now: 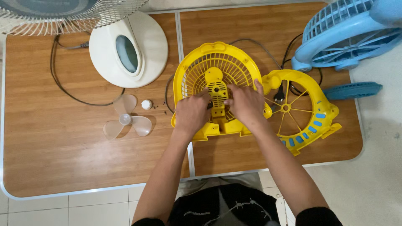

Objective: The person assembles a yellow and blue cartoon-style desk fan on a wooden table. They use a screwdriver to secure the internal motor housing, attach the fan blade, and then fasten the front and rear grilles with screws.

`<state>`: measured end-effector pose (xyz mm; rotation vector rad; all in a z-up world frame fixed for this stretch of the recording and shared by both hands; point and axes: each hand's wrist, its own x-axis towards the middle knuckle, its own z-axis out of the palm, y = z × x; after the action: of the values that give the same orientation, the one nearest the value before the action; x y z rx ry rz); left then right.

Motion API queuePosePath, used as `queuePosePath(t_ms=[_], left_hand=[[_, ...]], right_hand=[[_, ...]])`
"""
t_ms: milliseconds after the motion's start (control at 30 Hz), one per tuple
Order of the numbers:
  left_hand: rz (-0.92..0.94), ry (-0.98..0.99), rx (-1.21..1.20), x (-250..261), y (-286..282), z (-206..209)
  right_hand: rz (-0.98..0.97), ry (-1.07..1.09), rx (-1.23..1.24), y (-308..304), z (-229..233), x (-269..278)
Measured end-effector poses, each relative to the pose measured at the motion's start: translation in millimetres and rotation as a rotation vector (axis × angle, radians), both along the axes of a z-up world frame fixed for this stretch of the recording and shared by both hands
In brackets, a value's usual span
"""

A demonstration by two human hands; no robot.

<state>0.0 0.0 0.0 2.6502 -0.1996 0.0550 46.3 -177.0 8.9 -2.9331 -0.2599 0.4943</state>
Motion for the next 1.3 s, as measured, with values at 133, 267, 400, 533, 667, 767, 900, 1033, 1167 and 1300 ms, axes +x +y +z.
queuePosePath(t_ms=[133, 267, 400, 533, 667, 767, 900, 1033, 1167, 1300], left_hand=[[0.008, -0.056, -0.005, 0.7, 0.0, -1.6], [-0.006, -0.094, -0.019, -2.4, 0.9, -4.3], [0.002, -0.018, 0.007, -1.0, 1.0, -2.8], [-0.013, -0.093, -0.018, -2.7, 0.6, -8.2], [-0.024, -0.093, -0.014, -1.1, 2.1, -7.4], [-0.030, -0.125, -0.016, -1.6, 2.3, -7.8], [-0.031, -0.139, 0.013, -1.9, 0.6, -8.4], [-0.037, -0.140, 0.001, -2.3, 0.2, -8.1], [-0.020, -0.157, -0.005, -3.3, -1.1, -9.1], [-0.035, -0.230, -0.053, -6.5, -0.4, -1.8]], right_hand=[[0.079, -0.149, 0.052, -3.3, 0.5, -6.1], [0.097, -0.165, 0.063, -5.6, -3.2, -8.9], [0.121, -0.239, 0.088, -5.8, -2.2, -7.8], [0.086, -0.170, 0.080, -7.6, -5.8, -10.6], [0.093, -0.203, 0.090, -6.8, -4.8, -8.5], [0.100, -0.215, 0.094, -7.4, -6.7, -8.6], [0.071, -0.167, 0.085, -8.0, -8.8, -7.8], [0.073, -0.153, 0.118, -8.9, -6.9, -7.8], [0.152, -0.276, 0.248, -9.2, -4.1, -11.6], [0.191, -0.368, 0.332, -0.1, 3.1, -20.9]])
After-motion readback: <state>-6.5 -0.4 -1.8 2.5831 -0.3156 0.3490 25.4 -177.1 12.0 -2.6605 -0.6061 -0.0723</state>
